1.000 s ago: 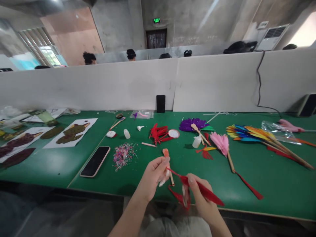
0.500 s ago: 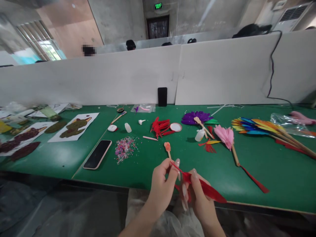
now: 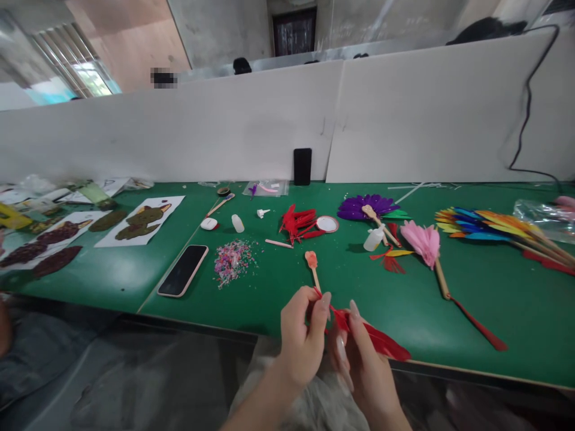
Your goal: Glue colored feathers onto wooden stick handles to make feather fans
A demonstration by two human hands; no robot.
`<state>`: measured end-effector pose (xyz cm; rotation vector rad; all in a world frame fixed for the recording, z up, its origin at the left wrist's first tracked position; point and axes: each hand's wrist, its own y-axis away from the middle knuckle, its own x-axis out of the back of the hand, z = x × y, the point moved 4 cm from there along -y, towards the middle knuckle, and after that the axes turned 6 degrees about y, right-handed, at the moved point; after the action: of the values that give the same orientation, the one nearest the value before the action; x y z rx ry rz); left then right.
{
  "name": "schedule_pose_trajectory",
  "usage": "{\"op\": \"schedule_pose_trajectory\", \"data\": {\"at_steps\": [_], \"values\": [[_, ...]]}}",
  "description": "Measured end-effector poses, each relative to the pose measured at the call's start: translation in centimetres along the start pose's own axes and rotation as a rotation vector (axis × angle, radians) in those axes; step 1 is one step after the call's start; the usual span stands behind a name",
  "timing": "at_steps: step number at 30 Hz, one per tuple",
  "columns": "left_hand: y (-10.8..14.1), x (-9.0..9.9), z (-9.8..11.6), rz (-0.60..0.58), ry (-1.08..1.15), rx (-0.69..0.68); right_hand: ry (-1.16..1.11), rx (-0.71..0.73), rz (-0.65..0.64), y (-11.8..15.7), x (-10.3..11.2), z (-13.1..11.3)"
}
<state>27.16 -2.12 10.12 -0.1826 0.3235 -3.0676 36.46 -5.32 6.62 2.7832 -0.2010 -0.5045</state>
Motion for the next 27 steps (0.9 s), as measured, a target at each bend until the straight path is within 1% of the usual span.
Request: {"op": "schedule_pose_trajectory", "data": {"at_steps": [3, 5, 8, 11, 13, 15, 18, 20, 22, 24, 25, 27], "values": [[-0.3, 0.1, 0.0, -0.024, -0.033, -0.027, 0.119, 0.022, -0.046, -0.1, -0.2, 0.0], [-0.4, 0.3, -0.1, -0.023, -0.045, -0.028, 0.192, 0.058, -0.021, -0.3, -0.2, 0.0], [-0.4, 0.6, -0.4, 0.022, -0.061, -0.033, 0.294, 0.166, 0.000, -0.4, -0.3, -0.1], [-0.4, 0.8, -0.6, 0.049, -0.098, -0.090, 0.402, 0.258, -0.049, -0.3, -0.5, -0.1], [-0.5, 0.8, -0.5, 0.047, -0.133, -0.185, 0.445, 0.278, -0.039, -0.1, -0.5, -0.2], [-0.6, 0.9, -0.3, 0.052, -0.181, -0.329, 0.448, 0.276, 0.005, 0.0, -0.5, -0.2], [-0.4, 1.1, 0.1, 0.103, -0.285, -0.547, 0.417, 0.245, 0.078, 0.1, -0.4, -0.1], [-0.2, 1.2, 0.2, 0.117, -0.341, -0.631, 0.385, 0.228, 0.103, 0.1, -0.5, -0.2], [0.2, 1.1, 0.3, 0.078, -0.355, -0.688, 0.339, 0.205, 0.159, 0.2, -0.6, -0.4], [0.8, 1.1, 0.1, 0.018, -0.315, -0.684, 0.258, 0.153, 0.211, 0.3, -0.6, -0.7], [0.9, 1.3, -0.2, 0.007, -0.275, -0.641, 0.211, 0.112, 0.209, 0.3, -0.7, -0.8], [1.1, 1.7, -1.0, 0.036, -0.157, -0.484, 0.119, 0.029, 0.160, 0.3, -0.9, -0.8]]}}
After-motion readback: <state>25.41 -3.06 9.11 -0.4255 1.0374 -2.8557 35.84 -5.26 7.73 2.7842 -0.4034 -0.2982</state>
